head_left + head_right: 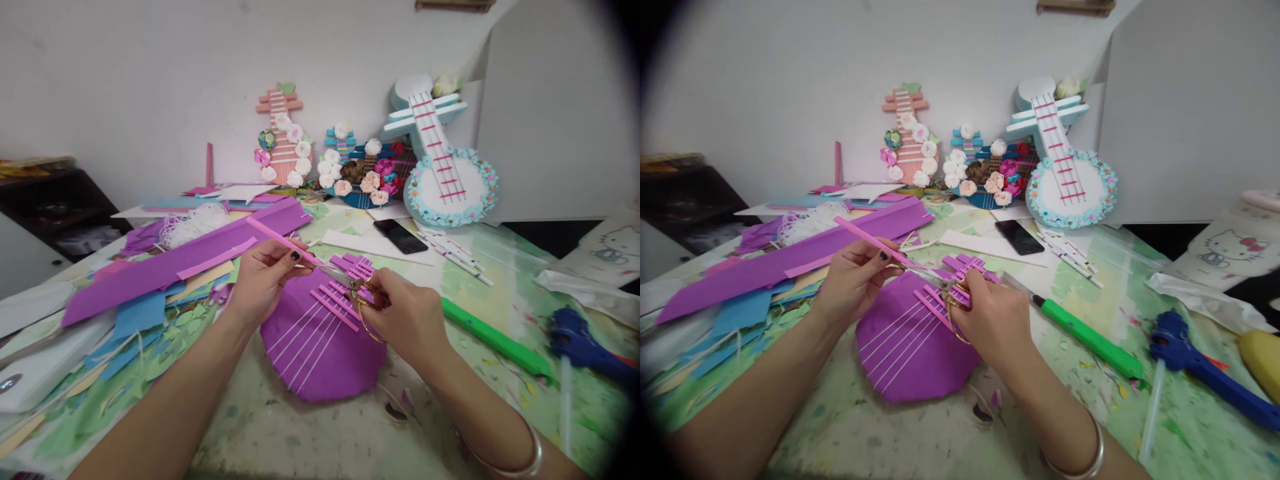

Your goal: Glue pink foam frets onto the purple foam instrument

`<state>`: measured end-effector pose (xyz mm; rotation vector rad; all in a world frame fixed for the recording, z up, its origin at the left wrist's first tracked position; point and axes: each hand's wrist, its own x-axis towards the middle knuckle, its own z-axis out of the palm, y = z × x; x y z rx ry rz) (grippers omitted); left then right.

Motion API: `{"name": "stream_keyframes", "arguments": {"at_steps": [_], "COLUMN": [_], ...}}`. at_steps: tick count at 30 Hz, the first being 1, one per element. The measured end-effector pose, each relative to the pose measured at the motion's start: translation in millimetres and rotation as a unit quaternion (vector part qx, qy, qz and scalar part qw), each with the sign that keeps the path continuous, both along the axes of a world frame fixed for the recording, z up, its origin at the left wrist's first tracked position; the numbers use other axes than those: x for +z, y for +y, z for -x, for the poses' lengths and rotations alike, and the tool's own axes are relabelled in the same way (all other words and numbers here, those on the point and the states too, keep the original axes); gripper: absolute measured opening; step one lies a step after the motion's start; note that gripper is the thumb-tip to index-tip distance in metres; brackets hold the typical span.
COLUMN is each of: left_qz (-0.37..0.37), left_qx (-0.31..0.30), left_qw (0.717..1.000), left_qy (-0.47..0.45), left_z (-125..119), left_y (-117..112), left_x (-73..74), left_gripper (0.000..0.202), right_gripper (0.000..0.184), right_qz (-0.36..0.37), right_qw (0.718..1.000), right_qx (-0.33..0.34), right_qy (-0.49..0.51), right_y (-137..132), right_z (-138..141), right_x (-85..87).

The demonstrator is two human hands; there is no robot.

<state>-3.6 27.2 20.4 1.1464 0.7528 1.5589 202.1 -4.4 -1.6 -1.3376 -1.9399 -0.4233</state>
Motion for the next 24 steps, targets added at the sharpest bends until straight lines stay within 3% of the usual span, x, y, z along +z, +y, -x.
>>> {"name": "stream_keyframes", "arguments": {"at_steps": [15, 21, 24], "left_qz": [0.009, -0.005, -0.016], "left_qx": [0.002, 0.0, -0.009], "left_qw": [1.0, 1.0, 1.0], "left_qy": [0.008, 0.003, 0.008], "left_z": [-0.1, 1.3, 2.2], "left_y": [0.4, 1.3, 0.9], "left_x": [-1.7, -2.5, -2.5], "left_gripper": [0.022, 0.021, 0.018], "right_gripper": [0.015, 0.021, 0.019], "right_qz": [-0.029, 0.025, 0.054], "right_qw": [0.999, 0.997, 0.997], "right_qx": [-0.013, -0.025, -0.031], "right_qy": [-0.015, 0.061, 0.042], "right_y": [2.8, 3.2, 2.6], "right_z": [-2.4, -4.8, -5.4], "right_x": [-3.0, 1.2, 4.8]}}
